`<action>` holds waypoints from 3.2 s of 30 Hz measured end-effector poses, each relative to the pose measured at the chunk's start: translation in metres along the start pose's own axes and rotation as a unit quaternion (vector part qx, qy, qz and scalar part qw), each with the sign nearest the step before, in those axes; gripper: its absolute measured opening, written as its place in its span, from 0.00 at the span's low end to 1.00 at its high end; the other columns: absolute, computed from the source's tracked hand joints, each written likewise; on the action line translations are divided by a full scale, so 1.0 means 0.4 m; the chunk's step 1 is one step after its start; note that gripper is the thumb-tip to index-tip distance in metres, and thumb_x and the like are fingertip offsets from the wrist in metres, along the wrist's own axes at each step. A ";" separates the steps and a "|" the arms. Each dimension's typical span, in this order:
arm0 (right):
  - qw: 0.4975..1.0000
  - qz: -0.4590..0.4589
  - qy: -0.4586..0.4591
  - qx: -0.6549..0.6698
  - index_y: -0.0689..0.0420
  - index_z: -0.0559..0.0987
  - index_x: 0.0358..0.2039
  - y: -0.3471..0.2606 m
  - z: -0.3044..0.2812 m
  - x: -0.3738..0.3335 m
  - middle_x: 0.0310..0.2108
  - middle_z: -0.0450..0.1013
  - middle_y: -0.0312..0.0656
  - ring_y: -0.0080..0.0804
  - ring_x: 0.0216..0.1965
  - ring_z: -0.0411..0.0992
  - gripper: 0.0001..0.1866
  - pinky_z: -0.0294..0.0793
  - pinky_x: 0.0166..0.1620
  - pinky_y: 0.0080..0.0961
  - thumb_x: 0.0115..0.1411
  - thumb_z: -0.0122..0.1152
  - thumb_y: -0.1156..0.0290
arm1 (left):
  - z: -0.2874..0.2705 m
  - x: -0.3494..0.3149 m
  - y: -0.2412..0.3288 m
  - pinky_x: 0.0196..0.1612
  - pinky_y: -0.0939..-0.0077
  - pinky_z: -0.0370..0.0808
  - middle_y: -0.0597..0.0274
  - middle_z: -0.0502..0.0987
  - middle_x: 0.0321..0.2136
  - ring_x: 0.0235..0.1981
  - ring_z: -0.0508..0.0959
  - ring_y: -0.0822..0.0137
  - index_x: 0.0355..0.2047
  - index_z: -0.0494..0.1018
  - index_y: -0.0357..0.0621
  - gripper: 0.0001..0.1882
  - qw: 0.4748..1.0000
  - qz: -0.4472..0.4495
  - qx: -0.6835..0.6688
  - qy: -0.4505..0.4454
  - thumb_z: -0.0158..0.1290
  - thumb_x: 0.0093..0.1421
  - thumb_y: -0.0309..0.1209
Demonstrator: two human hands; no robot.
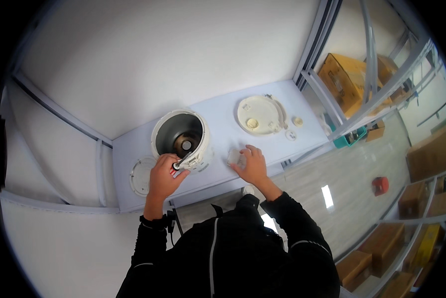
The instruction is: The person assembles a white cylindrical appliance on a workbench. They use a screwdriver to tighten screws on the base and then attach a perforated metal lid, securing it with additional screws.
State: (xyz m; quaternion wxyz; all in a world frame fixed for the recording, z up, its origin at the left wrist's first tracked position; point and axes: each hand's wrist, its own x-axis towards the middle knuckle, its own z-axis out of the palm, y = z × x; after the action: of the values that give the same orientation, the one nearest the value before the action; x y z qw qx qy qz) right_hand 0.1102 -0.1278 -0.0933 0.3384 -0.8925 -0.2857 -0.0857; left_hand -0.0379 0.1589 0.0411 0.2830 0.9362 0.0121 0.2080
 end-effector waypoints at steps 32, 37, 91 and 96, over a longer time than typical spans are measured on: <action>0.935 -0.154 -0.108 0.302 0.63 0.55 0.76 -0.257 -0.095 0.280 0.76 0.55 0.56 0.50 0.77 0.54 0.49 0.54 0.75 0.47 0.62 0.70 0.60 | -0.006 -0.025 -0.008 0.51 0.73 0.78 0.52 0.80 0.54 0.51 0.81 0.68 0.65 0.68 0.35 0.38 0.906 -0.284 -0.234 0.208 0.70 0.55 0.24; 0.920 -0.253 -0.026 0.297 0.63 0.60 0.74 -0.252 -0.136 0.247 0.73 0.59 0.62 0.59 0.74 0.59 0.46 0.58 0.73 0.49 0.59 0.69 0.63 | 0.014 -0.091 -0.054 0.50 0.64 0.80 0.45 0.79 0.59 0.59 0.80 0.48 0.32 0.72 0.42 0.17 0.946 -0.049 -0.088 0.308 0.72 0.50 0.21; 0.925 -0.176 -0.177 0.285 0.58 0.73 0.64 -0.346 -0.224 0.012 0.50 0.79 0.51 0.55 0.50 0.78 0.36 0.78 0.52 0.42 0.54 0.75 0.67 | 0.092 0.001 0.195 0.57 0.57 0.75 0.52 0.77 0.55 0.62 0.76 0.44 0.33 0.72 0.37 0.10 0.952 0.106 -0.281 0.055 0.62 0.63 0.28; 0.931 -0.101 -0.184 0.300 0.59 0.76 0.53 -0.279 -0.243 -0.018 0.41 0.79 0.49 0.52 0.43 0.79 0.27 0.78 0.47 0.38 0.52 0.71 0.73 | 0.187 0.003 0.196 0.59 0.57 0.73 0.52 0.76 0.58 0.63 0.74 0.46 0.37 0.72 0.40 0.11 0.922 0.016 -0.382 -0.062 0.62 0.65 0.31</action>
State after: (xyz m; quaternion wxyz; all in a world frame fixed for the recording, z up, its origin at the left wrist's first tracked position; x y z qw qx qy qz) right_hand 0.0450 -0.1267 0.0396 0.5213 -0.7159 -0.4442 0.1355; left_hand -0.0147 0.0539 0.0270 0.6163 0.7679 -0.1007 0.1426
